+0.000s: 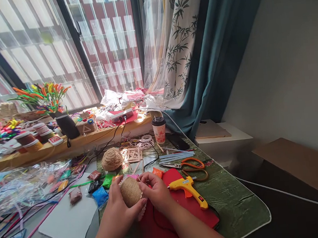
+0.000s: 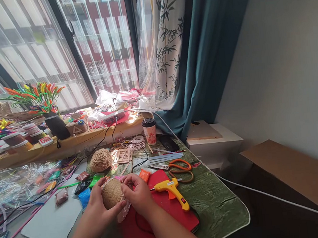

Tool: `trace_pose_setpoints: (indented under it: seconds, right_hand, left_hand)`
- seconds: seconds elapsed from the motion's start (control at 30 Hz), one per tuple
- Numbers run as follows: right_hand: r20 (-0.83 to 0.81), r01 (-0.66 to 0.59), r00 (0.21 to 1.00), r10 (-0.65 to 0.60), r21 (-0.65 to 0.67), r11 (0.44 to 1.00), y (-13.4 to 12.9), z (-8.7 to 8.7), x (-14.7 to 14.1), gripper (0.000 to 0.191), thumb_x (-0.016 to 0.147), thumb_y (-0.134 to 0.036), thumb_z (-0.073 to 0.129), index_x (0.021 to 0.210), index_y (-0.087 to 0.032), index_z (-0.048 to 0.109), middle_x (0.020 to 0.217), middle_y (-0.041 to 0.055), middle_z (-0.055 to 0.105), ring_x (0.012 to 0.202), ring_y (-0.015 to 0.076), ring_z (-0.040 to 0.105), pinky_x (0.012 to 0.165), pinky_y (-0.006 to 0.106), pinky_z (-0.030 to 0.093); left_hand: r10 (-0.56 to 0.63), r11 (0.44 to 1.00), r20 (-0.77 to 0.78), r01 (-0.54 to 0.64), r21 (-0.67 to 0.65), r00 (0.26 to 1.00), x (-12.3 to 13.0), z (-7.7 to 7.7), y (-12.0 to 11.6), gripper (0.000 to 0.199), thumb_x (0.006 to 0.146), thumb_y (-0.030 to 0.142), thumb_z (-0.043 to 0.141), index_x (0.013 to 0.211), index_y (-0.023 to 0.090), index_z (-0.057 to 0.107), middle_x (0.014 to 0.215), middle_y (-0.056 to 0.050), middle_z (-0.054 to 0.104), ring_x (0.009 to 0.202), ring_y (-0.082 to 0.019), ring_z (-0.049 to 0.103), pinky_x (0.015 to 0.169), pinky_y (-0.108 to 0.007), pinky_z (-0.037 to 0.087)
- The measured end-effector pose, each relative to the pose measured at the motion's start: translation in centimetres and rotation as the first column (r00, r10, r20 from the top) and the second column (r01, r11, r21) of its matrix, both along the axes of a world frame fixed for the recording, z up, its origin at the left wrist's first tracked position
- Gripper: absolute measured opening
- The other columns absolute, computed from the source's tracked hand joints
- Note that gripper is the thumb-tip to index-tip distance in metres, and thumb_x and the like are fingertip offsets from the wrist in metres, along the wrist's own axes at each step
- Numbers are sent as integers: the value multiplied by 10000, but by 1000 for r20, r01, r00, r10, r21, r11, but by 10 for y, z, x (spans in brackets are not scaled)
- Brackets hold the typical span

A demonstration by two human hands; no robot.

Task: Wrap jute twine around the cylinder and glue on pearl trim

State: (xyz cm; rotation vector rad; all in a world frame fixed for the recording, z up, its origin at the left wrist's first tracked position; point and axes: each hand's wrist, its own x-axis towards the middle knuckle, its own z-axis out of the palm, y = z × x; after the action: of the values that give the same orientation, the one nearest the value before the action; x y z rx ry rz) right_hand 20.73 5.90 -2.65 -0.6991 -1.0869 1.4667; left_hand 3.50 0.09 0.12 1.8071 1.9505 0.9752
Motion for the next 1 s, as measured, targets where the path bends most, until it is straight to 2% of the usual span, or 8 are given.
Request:
trace_pose_setpoints:
  seconds: [0.07, 0.17, 0.37, 0.57, 0.73, 0.87, 1.0]
  right_hand:
    - [-25, -12, 1000, 11, -34, 999, 1, 1, 1, 216, 696, -327, 871, 695, -215, 686, 930, 46, 703, 921, 238, 624, 885, 359, 481]
    - [-88, -45, 995, 36, -104, 994, 3, 2, 1, 186, 650, -298, 883, 674, -207, 723, 934, 53, 723, 880, 232, 620, 850, 358, 477]
    - [-313, -169, 946, 85, -253, 953, 2, 9, 4, 141, 638, -296, 832, 686, -220, 723, 1009, 68, 784, 1066, 282, 658, 997, 394, 471]
    - [-467, -301, 874, 135, -300, 905, 1, 18, 11, 156, 627, -325, 797, 668, -223, 686, 988, 75, 795, 1010, 283, 672, 911, 395, 518]
    - [-456, -286, 883, 108, -341, 895, 4, 15, 10, 237, 610, -320, 879, 764, -186, 758, 872, 54, 780, 883, 225, 660, 838, 343, 512]
    - [-393, -240, 916, 72, -395, 887, 4, 6, 5, 202, 577, -260, 858, 702, -185, 718, 784, 36, 767, 783, 200, 640, 748, 317, 485]
    - [-338, -196, 940, 50, -414, 889, 3, 3, 1, 170, 572, -224, 819, 671, -192, 685, 729, 23, 756, 718, 181, 612, 693, 299, 449]
  left_hand:
    - [-12, 1000, -55, 12, -2, 998, 3, -2, 2, 907, 754, 578, 808, 1492, 213, 427, 1558, -193, 505, 1498, -425, 477, 1225, -637, 406]
    - [-16, 996, -95, 24, 88, 995, 4, -8, 2, 810, 782, 522, 777, 1472, 228, 470, 1537, -167, 537, 1524, -412, 450, 1244, -624, 388]
    - [31, 983, -77, -16, 181, 997, 6, -17, -16, 795, 799, 519, 786, 1473, 244, 467, 1526, -157, 543, 1471, -396, 511, 1237, -623, 407]
    - [65, 968, -75, -45, 246, 995, 3, -26, -33, 786, 834, 528, 768, 1494, 253, 442, 1506, -144, 535, 1425, -386, 542, 1211, -613, 442]
    - [38, 963, -48, -24, 269, 998, 0, -32, -36, 813, 817, 516, 789, 1504, 252, 443, 1509, -138, 545, 1427, -382, 545, 1218, -590, 446]
    - [40, 956, -17, -33, 290, 999, -1, -36, -41, 821, 832, 514, 770, 1529, 253, 423, 1553, -139, 510, 1472, -385, 498, 1240, -594, 421]
    - [18, 969, -18, -13, 246, 1000, -8, -38, -45, 793, 862, 523, 740, 1538, 268, 414, 1569, -132, 493, 1481, -386, 488, 1235, -620, 420]
